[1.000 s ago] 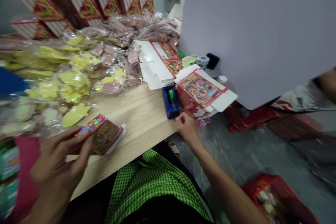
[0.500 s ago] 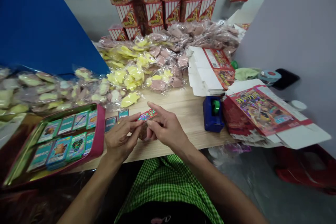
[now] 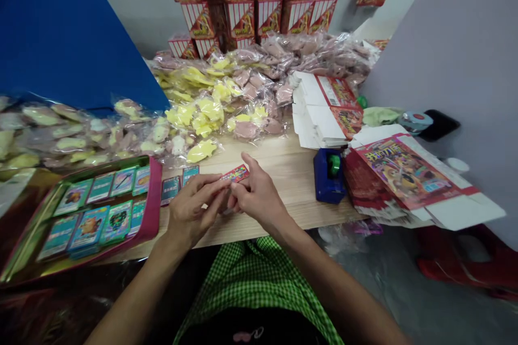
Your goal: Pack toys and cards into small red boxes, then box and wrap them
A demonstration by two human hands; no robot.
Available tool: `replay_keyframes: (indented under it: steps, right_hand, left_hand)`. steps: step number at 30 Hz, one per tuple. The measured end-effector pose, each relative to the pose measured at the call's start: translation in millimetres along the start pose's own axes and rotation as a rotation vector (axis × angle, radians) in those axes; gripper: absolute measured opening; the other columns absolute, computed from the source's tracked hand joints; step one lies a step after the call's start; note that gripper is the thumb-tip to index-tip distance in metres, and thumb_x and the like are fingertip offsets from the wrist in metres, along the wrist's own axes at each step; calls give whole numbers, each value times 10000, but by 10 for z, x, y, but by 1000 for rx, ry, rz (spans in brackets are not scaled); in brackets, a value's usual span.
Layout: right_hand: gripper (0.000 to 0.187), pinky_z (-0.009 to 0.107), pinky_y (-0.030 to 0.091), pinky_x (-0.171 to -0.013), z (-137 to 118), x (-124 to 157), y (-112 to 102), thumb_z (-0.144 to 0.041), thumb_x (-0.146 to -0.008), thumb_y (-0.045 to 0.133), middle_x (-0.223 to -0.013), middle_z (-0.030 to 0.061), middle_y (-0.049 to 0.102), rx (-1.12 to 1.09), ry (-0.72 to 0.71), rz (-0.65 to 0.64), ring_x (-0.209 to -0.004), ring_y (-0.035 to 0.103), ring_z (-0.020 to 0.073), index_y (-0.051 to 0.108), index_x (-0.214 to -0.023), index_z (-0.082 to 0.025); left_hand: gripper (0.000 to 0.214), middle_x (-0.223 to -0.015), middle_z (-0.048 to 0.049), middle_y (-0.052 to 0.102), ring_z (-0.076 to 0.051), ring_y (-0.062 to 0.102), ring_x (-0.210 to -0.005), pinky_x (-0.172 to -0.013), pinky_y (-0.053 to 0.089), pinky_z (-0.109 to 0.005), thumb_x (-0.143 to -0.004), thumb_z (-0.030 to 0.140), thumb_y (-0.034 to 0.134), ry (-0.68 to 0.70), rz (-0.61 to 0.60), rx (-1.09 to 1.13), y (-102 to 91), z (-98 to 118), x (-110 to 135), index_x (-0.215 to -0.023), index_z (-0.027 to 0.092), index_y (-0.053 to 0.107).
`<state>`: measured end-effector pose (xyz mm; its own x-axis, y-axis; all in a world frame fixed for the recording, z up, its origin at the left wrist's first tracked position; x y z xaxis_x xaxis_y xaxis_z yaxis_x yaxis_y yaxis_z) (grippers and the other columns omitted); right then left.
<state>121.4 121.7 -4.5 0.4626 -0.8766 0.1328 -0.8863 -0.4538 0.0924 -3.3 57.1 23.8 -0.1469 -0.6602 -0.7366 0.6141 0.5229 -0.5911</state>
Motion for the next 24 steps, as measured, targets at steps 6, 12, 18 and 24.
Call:
replay_keyframes:
  steps: [6,12,18,24]
  right_hand:
    - [998,260,481,-546,90,41,40,-269,-803,621,-583,-82,631,-150,-108,64,-518,568,133,79,-1611,-50]
    - [958,281,485,-560,174,18,66,-301,-817,638,-598,-84,624,-171,-129,88,-526,574,141,137,-1608,-99]
    - [901,270,479,-562,230,-36,90,-256,-831,573,-585,-84,619,-141,-127,112,-525,584,150,135,-1599,-85]
    - [776,273,505,-584,427,-79,-91,-154,-851,543,-639,-45,674,318,-43,149,-564,639,173,274,-1578,-118]
  left_hand:
    - [186,-1008,-69,706,-155,672,-891,-741,544,-270,-951,151,631,-148,-167,192,-47,-64,-163,-1128,166,690]
    - [121,-778,4,685,-142,619,-718,-685,466,-273,-880,281,725,-406,-372,242,31,-243,-413,-824,183,683]
    - [80,-738,23,691,-143,606,-669,-642,414,-259,-883,269,656,-453,-550,182,161,-255,-506,-828,212,669]
    - [150,-831,-21,711,-181,646,-735,-676,460,-286,-874,348,579,-409,-279,22,31,-320,-423,-871,225,665]
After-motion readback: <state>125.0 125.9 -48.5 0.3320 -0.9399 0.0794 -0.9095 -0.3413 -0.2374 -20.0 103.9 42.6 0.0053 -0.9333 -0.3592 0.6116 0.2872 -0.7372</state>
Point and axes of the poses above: each hand's wrist, its own x-axis away from the middle knuckle, its own y-axis out of the palm, z = x × y, the point moved 6 cm from there along -x, towards the middle knuckle
